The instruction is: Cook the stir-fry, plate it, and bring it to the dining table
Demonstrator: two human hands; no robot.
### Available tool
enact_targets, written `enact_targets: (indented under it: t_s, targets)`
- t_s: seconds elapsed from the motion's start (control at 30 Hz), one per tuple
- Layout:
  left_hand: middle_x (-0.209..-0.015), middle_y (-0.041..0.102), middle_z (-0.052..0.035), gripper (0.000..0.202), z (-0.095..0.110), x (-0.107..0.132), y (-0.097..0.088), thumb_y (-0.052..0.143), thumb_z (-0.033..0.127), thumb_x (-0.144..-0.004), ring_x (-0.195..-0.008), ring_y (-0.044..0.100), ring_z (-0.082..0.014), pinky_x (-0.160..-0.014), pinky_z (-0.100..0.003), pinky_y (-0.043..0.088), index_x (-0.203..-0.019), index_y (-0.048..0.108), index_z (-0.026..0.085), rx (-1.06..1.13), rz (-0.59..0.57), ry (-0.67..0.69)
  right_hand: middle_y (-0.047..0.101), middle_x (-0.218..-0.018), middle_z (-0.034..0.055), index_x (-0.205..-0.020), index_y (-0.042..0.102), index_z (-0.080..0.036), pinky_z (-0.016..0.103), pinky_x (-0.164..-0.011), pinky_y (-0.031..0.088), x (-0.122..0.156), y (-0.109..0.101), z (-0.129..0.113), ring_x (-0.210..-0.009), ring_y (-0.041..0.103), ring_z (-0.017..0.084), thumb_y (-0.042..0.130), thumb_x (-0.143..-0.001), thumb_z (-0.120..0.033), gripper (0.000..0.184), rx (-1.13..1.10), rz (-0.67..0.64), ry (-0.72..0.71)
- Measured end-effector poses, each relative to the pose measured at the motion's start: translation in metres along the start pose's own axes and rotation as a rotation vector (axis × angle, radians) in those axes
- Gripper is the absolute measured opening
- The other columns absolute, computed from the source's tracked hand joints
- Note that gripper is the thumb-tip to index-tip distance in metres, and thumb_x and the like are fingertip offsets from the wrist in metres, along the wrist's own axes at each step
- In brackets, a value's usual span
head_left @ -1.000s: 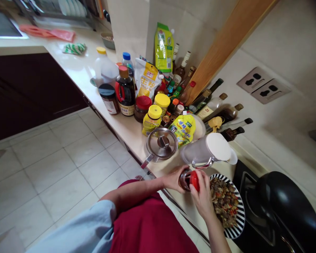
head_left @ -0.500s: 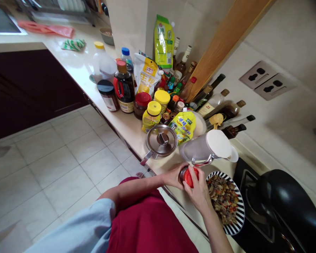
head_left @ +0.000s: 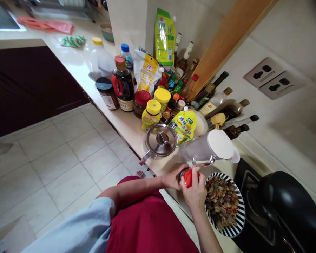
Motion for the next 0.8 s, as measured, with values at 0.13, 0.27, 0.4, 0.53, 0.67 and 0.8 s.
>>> enact_targets:
  t_s: [0.13,0.27,0.4,0.53,0.67,0.8]
  targets:
    - [-0.120,0.056,-0.0144,0.086,-0.002,0.002,0.004,0.075,0.039,-0.055,-0.109,0.054,-0.0293,-0.099,-0.042,0.042,-0.129,0.039,0.015,-0.008,-0.029,-0.045,0.052,-0.110,0.0197,-0.134,0.046,-0.012,0.041,-0.068,0.053,0.003,0.002,-0.006,-0.093,0.058,0.032,0.050,-0.085,-0.049,0.061,0.006,0.058,0.074]
    - [-0.117,0.055,-0.0152,0.087,-0.006,0.005,0.007,0.075,0.040,-0.056,-0.108,0.054,-0.0285,-0.098,-0.041,0.043,-0.130,0.039,0.012,-0.022,-0.001,-0.035,0.053,-0.114,0.0226,-0.135,0.040,-0.009,0.045,-0.076,0.052,0.005,-0.001,-0.007,-0.099,0.057,0.035,0.052,-0.083,-0.055,0.071,-0.078,0.008,0.132]
    - [-0.127,0.048,-0.0182,0.105,-0.006,0.011,0.004,0.080,0.042,-0.051,-0.116,0.049,-0.0306,-0.101,-0.041,0.041,-0.137,0.028,0.012,0.019,-0.078,-0.012,0.049,-0.121,0.0246,-0.134,0.037,-0.010,0.052,-0.085,0.048,0.005,-0.009,-0.005,-0.110,0.051,0.037,0.055,-0.081,-0.056,0.073,-0.154,0.010,0.126]
    - [-0.139,0.035,-0.0216,0.122,-0.001,0.013,-0.008,0.082,0.045,-0.048,-0.126,0.040,-0.0342,-0.105,-0.043,0.037,-0.144,0.014,0.012,0.036,-0.135,-0.025,0.047,-0.123,0.0198,-0.129,0.047,-0.017,0.052,-0.090,0.047,0.008,-0.020,0.001,-0.111,0.050,0.034,0.060,-0.080,-0.051,0.061,-0.198,0.001,0.049]
    - [-0.136,0.043,-0.0193,0.125,0.008,0.006,-0.013,0.084,0.049,-0.041,-0.124,0.040,-0.0380,-0.108,-0.051,0.028,-0.143,0.021,0.014,-0.039,-0.191,-0.039,0.047,-0.128,0.0175,-0.137,0.039,-0.019,0.048,-0.093,0.047,0.015,-0.028,0.004,-0.116,0.050,0.031,0.054,-0.086,-0.045,0.059,-0.286,-0.090,0.038]
    - [-0.125,0.052,-0.0161,0.111,0.013,0.000,-0.011,0.083,0.057,-0.038,-0.114,0.048,-0.0366,-0.103,-0.051,0.032,-0.132,0.040,0.016,-0.081,-0.199,-0.089,0.048,-0.128,0.0187,-0.137,0.041,-0.019,0.048,-0.090,0.048,0.018,-0.033,0.007,-0.115,0.051,0.032,0.053,-0.086,-0.046,0.059,-0.275,-0.071,0.053]
Point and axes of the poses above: each hand's wrist, its own x-axis away from the middle knuckle, its own y-axis out of the palm, z = x × y, the point moved 1 cm from there along -x, towards the middle knuckle
